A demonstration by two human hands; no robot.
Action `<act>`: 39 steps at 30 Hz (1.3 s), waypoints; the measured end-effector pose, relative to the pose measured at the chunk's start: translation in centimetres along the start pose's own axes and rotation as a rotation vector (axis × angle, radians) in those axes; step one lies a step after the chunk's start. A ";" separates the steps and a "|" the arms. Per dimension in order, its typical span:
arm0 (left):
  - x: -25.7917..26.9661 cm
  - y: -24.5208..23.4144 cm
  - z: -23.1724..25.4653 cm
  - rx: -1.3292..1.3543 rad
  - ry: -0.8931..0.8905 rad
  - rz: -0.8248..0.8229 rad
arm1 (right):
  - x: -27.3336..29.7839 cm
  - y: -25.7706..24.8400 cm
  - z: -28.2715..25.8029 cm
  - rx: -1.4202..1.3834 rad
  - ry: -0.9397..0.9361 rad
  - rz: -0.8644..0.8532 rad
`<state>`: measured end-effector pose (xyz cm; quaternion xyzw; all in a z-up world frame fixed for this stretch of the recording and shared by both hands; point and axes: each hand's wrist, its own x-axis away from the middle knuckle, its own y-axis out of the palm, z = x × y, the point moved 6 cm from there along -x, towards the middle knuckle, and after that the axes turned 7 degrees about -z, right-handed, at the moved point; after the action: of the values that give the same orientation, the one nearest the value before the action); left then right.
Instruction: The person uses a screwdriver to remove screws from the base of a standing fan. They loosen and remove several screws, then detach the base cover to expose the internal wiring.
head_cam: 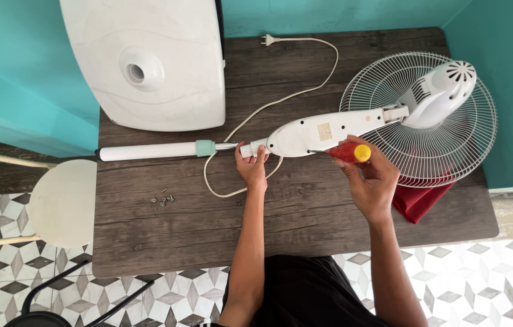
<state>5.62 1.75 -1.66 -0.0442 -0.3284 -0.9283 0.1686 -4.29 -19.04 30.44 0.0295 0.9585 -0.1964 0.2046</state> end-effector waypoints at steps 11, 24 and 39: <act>-0.4 0.0 -0.1 -0.004 0.003 -0.017 | -1.1 0.2 -2.7 0.441 -0.323 -0.059; -0.1 0.2 0.3 -0.033 -0.049 0.000 | -2.2 0.1 -2.8 0.495 -0.345 0.035; -0.7 -0.6 -0.9 -0.004 -0.038 -0.014 | -3.3 -1.1 -6.3 0.694 -0.350 -0.431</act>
<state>6.10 1.83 -2.81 -0.0599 -0.3300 -0.9291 0.1560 -3.81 -17.56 37.49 -0.1379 0.7709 -0.5468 0.2961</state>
